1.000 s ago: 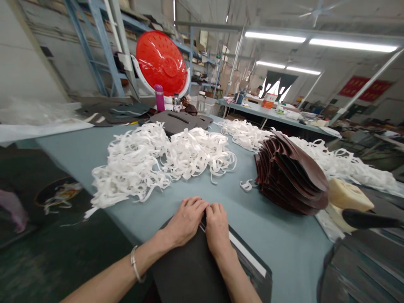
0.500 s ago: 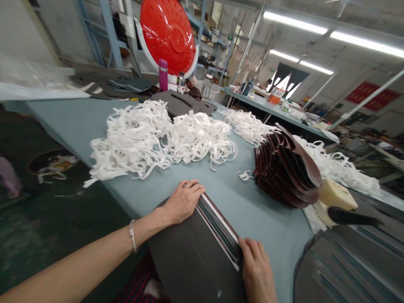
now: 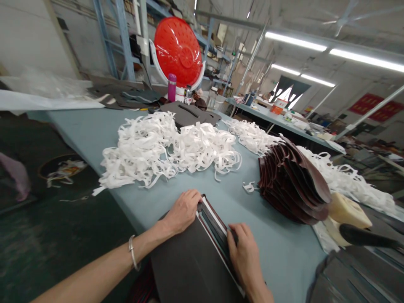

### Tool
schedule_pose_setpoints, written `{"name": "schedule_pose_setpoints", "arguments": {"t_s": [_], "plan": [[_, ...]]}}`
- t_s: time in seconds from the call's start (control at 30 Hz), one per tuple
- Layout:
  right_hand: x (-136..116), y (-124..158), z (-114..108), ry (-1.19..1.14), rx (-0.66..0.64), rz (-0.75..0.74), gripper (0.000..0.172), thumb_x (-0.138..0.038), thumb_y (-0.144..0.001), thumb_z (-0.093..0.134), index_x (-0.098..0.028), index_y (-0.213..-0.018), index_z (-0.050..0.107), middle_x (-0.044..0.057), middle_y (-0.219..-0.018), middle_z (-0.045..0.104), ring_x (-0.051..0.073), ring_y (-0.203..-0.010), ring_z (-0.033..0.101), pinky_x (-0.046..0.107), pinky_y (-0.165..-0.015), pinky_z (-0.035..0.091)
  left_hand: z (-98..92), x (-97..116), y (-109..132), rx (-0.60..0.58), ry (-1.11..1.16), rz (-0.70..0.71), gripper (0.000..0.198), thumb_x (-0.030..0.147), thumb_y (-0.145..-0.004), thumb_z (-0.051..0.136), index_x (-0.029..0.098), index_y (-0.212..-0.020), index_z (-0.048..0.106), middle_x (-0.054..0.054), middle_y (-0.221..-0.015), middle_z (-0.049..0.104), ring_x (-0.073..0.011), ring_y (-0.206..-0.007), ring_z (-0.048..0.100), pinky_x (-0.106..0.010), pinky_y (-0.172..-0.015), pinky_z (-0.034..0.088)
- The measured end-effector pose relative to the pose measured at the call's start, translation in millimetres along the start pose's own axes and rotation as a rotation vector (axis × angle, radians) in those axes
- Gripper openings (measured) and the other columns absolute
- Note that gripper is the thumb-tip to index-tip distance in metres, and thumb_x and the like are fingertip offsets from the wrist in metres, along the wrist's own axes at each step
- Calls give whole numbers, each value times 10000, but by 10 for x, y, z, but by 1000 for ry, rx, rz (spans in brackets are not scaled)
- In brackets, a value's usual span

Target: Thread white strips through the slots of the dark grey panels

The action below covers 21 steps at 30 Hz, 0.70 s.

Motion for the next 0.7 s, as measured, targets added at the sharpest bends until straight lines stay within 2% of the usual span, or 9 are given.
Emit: {"name": "schedule_pose_setpoints", "arguments": {"t_s": [0.17,0.23,0.33,0.4,0.53,0.6,0.7], "plan": [[-393,-633,398,87,-32,-28,146,-148,-895,490,-174,-906,633,55,-886,605,176,-861,561,267,-753,427,-10,28,-4,-21,-57,-6,246,91,-889,340,184,-927,564,-57,-945,572,-200,-907,514,-362,-842,430],[-476,-766,517,118,-29,-46,166,-111,-885,487,-168,-888,643,67,-884,603,187,-866,548,279,-754,423,-22,38,-5,-17,-74,9,258,93,-889,347,183,-991,567,-72,-1045,577,-204,-970,518,-371,-875,427],[-566,-806,618,183,-45,-70,173,-65,-861,499,-143,-887,651,98,-897,605,217,-864,523,321,-759,423,-34,50,-1,-23,-66,97,358,95,-883,374,204,-1196,510,-73,-1265,527,-206,-1158,462,-379,-978,383],[-615,-757,622,227,-65,-82,171,-66,-857,509,-129,-935,649,114,-927,606,234,-872,512,346,-762,426,-26,47,3,-57,-63,141,402,101,-882,397,231,-1254,482,-46,-1278,543,-204,-1225,422,-382,-1014,352],[-598,-522,488,302,-113,-80,213,-58,-864,485,-131,-993,639,116,-951,608,247,-885,507,361,-753,438,23,15,7,-105,-118,157,376,115,-891,402,225,-1229,524,-36,-1266,578,-236,-1276,386,-421,-1026,320],[-481,-282,363,331,-131,-62,245,-32,-855,467,-125,-1004,637,119,-943,610,252,-884,510,364,-744,446,42,6,5,-110,-139,158,374,116,-895,392,215,-1228,532,-43,-1288,570,-249,-1287,378,-438,-1026,309],[-168,261,154,378,-87,-84,331,-9,-845,430,-106,-1111,600,135,-999,606,256,-902,514,370,-761,453,37,12,3,-113,-143,152,390,106,-894,384,217,-1238,531,-41,-1297,570,-248,-1289,380,-445,-1028,299]]}}
Point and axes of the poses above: each hand's wrist, its own y-axis away from the middle knuckle, its own z-axis out of the palm, x = y × z, the point moved 1 cm from there along -y, towards the middle knuckle
